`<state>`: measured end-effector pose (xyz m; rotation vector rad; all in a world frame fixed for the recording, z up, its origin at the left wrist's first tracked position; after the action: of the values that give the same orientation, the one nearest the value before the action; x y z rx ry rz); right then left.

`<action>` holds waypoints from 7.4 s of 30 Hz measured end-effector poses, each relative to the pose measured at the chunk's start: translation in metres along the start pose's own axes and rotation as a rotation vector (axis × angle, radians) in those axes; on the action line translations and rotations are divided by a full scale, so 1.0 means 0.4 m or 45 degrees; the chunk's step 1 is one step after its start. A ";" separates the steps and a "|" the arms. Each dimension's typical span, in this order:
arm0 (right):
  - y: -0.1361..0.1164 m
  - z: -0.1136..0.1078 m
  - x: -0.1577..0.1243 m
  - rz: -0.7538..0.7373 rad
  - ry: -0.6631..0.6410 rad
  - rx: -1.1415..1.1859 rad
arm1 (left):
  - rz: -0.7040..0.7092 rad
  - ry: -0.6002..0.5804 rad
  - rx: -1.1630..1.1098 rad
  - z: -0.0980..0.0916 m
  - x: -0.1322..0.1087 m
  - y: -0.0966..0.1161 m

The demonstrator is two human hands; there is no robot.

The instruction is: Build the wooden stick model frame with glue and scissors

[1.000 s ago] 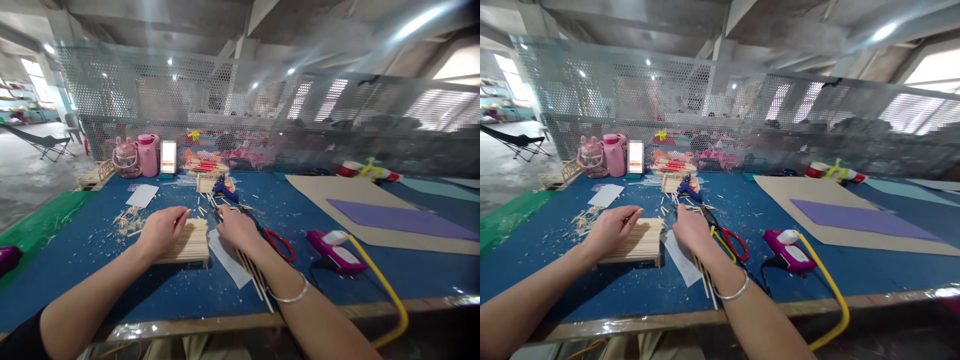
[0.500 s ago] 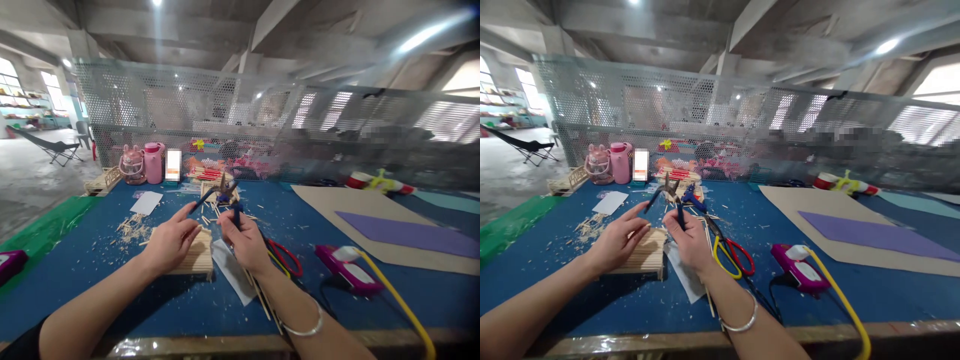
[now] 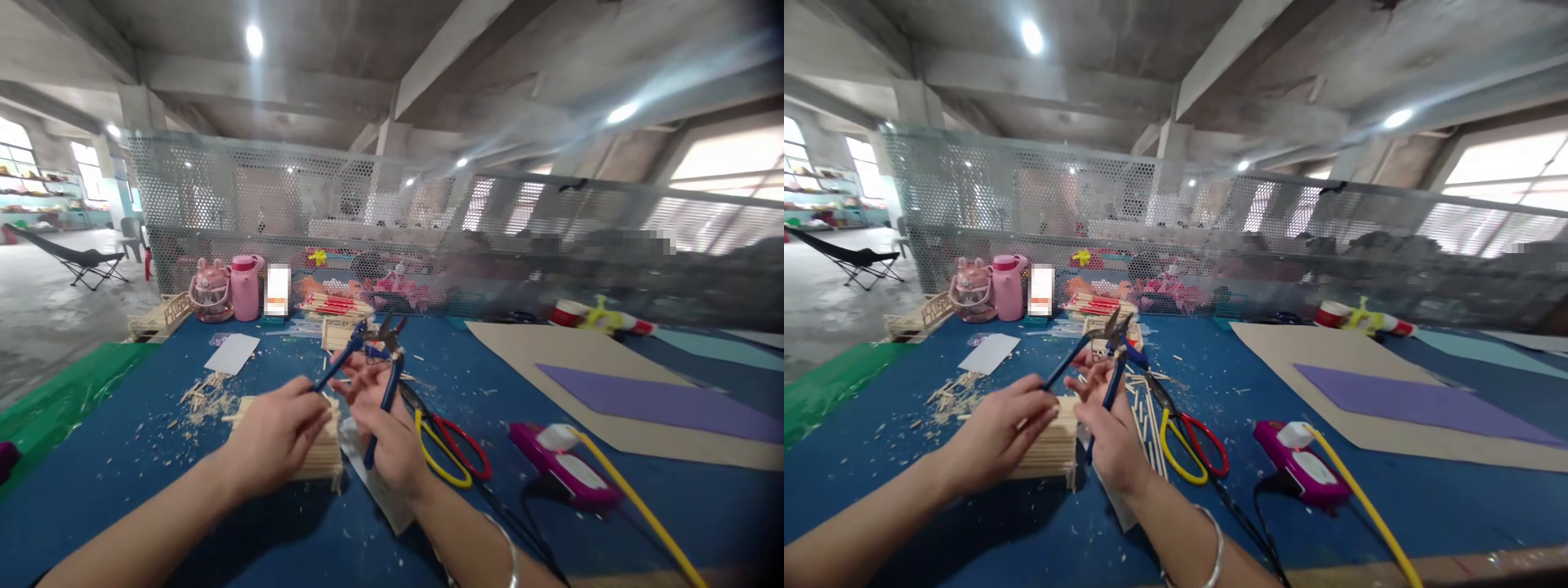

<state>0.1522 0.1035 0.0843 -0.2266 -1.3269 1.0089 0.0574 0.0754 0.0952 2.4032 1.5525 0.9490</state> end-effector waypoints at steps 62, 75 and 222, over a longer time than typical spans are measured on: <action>0.026 0.047 -0.015 -0.184 -0.943 -1.308 | -0.143 0.370 -0.273 -0.061 -0.008 -0.067; 0.025 0.042 -0.015 -0.178 -0.795 -1.250 | -0.188 0.407 -0.307 -0.080 -0.018 -0.044; 0.021 0.057 -0.043 -0.130 -0.640 -1.200 | -0.156 0.615 -0.237 -0.103 -0.038 -0.063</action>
<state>0.1298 0.0873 0.0735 -0.6295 -2.1931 0.2820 0.0105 0.0648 0.1105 2.0200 1.6343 1.6536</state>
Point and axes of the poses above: each hand's wrist, its own x-axis towards the middle knuckle, its own z-axis out of the palm, y = z × x, the point moved 10 cm from there along x, towards the middle knuckle, and after that the axes turned 13 degrees about -z, right-handed, at the moved point
